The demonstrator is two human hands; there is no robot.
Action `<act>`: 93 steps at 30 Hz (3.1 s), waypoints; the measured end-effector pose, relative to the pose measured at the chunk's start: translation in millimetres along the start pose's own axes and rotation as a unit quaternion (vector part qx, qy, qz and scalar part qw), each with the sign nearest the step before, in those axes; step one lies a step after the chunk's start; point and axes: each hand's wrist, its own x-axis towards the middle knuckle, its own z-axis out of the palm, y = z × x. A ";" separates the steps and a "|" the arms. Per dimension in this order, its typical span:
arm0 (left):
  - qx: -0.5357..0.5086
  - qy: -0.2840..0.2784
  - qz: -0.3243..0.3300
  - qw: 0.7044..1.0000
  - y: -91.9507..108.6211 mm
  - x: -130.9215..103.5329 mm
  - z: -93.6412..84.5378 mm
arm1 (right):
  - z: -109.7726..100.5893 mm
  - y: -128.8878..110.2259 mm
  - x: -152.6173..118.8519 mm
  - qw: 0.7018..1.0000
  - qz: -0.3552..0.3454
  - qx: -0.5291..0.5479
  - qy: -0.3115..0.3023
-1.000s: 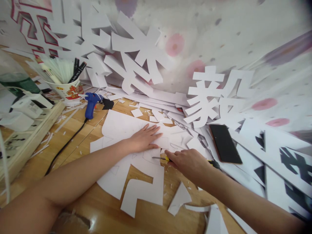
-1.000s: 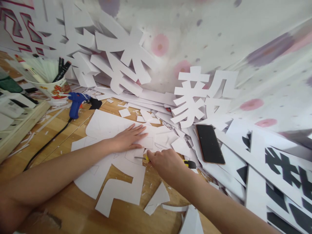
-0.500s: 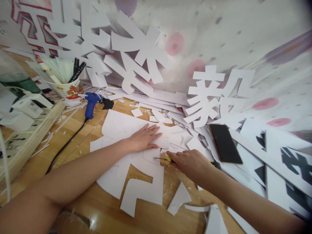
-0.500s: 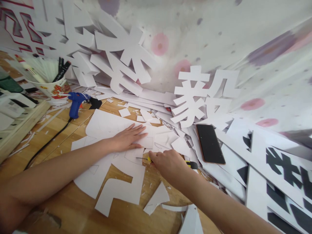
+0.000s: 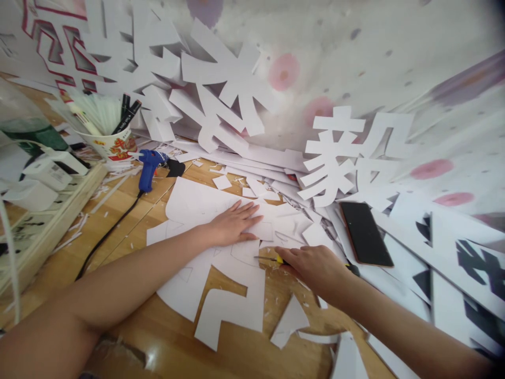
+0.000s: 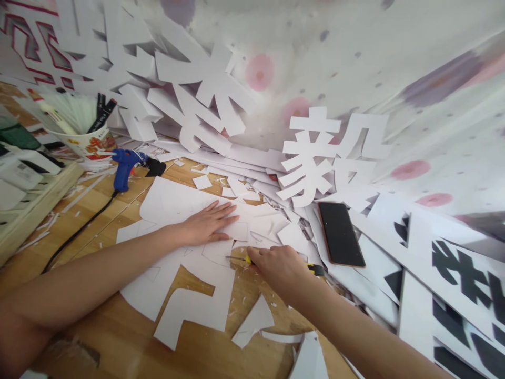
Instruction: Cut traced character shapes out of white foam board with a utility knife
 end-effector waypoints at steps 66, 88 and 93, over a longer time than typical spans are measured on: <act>-0.230 0.062 -0.107 0.965 -8.7 -6.6 -9.3 | -13.8 -4.0 6.8 0.998 0.004 0.022 -0.057; -0.041 0.112 -0.096 0.988 -32.3 4.2 -16.7 | -2.2 -2.1 -30.2 0.968 0.176 0.177 -0.037; -0.026 0.121 -0.119 0.985 -28.9 5.6 -25.3 | 5.3 -2.6 -32.1 0.953 0.220 0.208 0.006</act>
